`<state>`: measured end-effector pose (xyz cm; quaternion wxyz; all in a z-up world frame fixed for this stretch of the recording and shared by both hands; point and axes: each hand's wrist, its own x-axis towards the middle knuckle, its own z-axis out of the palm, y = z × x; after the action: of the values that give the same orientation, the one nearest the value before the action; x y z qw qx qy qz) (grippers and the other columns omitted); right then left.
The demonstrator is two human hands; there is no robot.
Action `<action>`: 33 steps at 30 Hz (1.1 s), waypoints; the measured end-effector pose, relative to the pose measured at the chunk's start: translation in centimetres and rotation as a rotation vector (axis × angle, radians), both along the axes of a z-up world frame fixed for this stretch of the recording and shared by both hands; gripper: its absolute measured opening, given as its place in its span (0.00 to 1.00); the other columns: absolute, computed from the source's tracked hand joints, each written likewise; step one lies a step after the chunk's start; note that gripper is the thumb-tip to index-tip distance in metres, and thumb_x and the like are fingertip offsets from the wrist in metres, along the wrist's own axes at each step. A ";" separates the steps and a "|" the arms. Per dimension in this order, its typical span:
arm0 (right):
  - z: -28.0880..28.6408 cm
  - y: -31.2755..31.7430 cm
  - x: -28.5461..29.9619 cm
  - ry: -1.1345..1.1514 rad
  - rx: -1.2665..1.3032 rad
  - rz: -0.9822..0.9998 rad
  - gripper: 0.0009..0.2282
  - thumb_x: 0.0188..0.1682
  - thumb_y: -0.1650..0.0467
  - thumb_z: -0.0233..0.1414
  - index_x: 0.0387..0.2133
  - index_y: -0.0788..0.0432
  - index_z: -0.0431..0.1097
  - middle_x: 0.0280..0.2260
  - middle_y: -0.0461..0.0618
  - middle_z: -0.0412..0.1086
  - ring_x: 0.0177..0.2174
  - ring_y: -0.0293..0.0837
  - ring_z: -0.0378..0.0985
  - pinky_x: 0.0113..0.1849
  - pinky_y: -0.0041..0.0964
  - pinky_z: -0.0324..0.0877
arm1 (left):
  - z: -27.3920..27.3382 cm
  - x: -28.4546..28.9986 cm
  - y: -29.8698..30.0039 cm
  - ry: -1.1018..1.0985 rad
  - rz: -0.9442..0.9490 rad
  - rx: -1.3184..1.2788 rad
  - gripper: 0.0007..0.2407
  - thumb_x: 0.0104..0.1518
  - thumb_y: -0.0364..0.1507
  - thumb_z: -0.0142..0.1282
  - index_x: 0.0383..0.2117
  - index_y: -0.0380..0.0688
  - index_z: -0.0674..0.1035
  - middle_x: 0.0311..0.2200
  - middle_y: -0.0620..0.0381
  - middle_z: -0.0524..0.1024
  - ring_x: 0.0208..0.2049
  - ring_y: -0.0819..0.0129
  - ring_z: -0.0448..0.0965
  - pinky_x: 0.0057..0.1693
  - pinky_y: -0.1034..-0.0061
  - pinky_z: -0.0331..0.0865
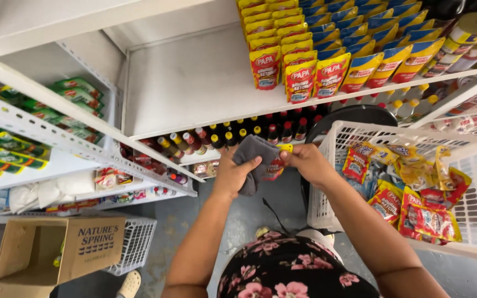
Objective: Organizing and stocking condiment pouches on grocery store shelves while occasionally wiping the surfaces down.
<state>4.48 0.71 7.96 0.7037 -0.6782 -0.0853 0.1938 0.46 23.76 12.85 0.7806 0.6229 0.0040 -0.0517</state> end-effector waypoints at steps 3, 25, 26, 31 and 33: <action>-0.5 -1.7 1.1 0.075 -0.012 0.089 0.13 0.55 0.65 0.54 0.35 0.65 0.78 0.29 0.40 0.77 0.29 0.31 0.72 0.35 0.32 0.70 | -1.2 -0.8 -1.7 0.049 0.082 -0.050 0.12 0.54 0.23 0.65 0.43 0.34 0.81 0.38 0.56 0.84 0.37 0.71 0.83 0.46 0.74 0.77; -1.0 -8.1 4.2 0.145 -0.319 0.211 0.11 0.50 0.64 0.58 0.30 0.61 0.80 0.23 0.40 0.76 0.22 0.30 0.72 0.25 0.29 0.69 | -5.7 0.6 -9.0 0.133 0.107 0.026 0.10 0.56 0.22 0.62 0.44 0.31 0.81 0.37 0.54 0.83 0.37 0.71 0.81 0.46 0.73 0.76; -1.1 -8.0 4.4 0.051 -0.311 0.176 0.12 0.52 0.64 0.58 0.30 0.63 0.80 0.22 0.42 0.74 0.22 0.31 0.70 0.25 0.29 0.68 | -4.8 0.5 -9.2 0.109 0.164 0.054 0.11 0.56 0.22 0.62 0.44 0.32 0.80 0.38 0.55 0.83 0.38 0.71 0.81 0.46 0.73 0.75; 0.7 -7.2 5.9 -0.137 -0.309 0.062 0.10 0.54 0.67 0.59 0.37 0.65 0.81 0.24 0.42 0.69 0.26 0.31 0.63 0.29 0.30 0.63 | -1.1 2.7 -8.9 0.004 0.228 0.109 0.13 0.56 0.22 0.61 0.47 0.35 0.79 0.40 0.56 0.83 0.39 0.73 0.81 0.48 0.75 0.75; 1.2 -6.6 6.9 -0.124 -0.075 0.033 0.10 0.53 0.70 0.57 0.39 0.66 0.78 0.31 0.41 0.77 0.32 0.30 0.75 0.38 0.27 0.74 | -0.7 3.7 -8.3 -0.067 0.254 0.181 0.13 0.57 0.22 0.62 0.48 0.35 0.79 0.40 0.57 0.83 0.41 0.72 0.81 0.49 0.75 0.74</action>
<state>11.40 -5.94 9.19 0.6678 -0.7134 -0.1327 0.1660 4.19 15.41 12.17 0.7212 0.6865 0.0612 0.0689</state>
